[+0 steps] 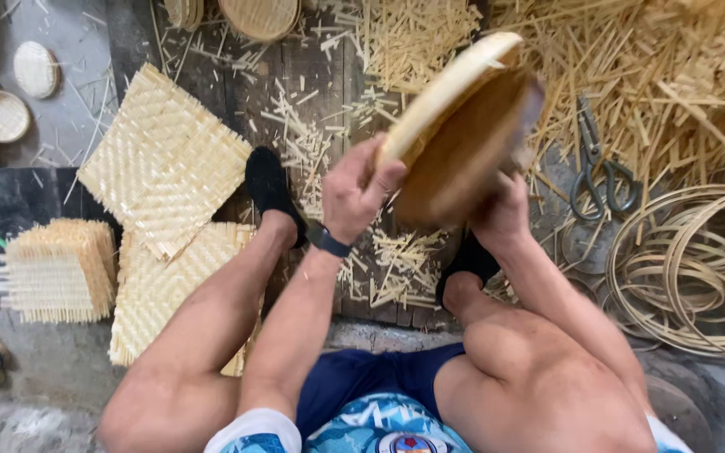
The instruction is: The person sits on the floor and repeatedly assembles round bamboo plates by placing a woven mat over a wooden mold, trimming the edges with shears, and fitting a bamboo ring around the perimeter. The person handles woven mats, bamboo rings, and wooden molds, and uses shears to cut excess material.
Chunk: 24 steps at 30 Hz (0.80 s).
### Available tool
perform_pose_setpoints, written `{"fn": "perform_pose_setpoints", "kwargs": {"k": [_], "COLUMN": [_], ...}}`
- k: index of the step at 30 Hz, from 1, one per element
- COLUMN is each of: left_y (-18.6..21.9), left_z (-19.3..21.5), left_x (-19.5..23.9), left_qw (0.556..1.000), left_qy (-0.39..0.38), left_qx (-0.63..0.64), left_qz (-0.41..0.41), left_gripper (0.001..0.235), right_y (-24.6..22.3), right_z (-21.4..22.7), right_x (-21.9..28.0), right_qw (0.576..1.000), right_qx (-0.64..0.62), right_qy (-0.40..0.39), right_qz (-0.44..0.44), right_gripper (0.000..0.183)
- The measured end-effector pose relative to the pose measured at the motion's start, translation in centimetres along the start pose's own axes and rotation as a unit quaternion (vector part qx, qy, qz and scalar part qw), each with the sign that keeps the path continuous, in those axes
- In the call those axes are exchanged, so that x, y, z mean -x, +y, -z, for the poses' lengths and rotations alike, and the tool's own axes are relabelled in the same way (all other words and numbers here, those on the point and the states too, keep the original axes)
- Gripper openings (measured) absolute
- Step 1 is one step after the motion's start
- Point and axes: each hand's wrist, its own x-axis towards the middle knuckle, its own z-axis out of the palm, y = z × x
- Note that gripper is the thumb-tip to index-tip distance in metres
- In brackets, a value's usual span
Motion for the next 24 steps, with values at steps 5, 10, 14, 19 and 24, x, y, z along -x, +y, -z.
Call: {"fn": "perform_pose_setpoints", "kwargs": {"k": [5, 10, 14, 19, 24], "left_y": [-6.5, -13.0, -12.8, -8.8, -12.7], "left_z": [0.6, 2.9, 2.8, 2.6, 9.9], "left_x": [-9.9, -27.7, -32.2, -25.9, -14.1], "left_qw": [0.994, 0.96, 0.954, 0.995, 0.897], "left_qy": [-0.014, 0.201, 0.154, -0.06, -0.225], "left_qx": [-0.111, 0.132, 0.215, -0.036, -0.345], "left_qz": [0.009, 0.144, 0.14, 0.076, 0.159], "left_gripper": [0.052, 0.041, 0.028, 0.027, 0.077], "right_y": [1.1, 1.4, 0.9, 0.4, 0.3], "right_z": [6.0, 8.7, 9.1, 9.1, 9.3], "right_x": [3.5, 4.2, 3.4, 3.0, 2.3], "right_qw": [1.0, 0.999, 0.998, 1.0, 0.999], "right_qx": [-0.011, 0.016, 0.011, -0.005, -0.028], "right_qy": [0.025, 0.038, 0.052, 0.024, -0.023], "right_qz": [0.009, -0.002, -0.012, -0.006, -0.006], "right_gripper": [0.058, 0.055, 0.053, 0.056, 0.061]}}
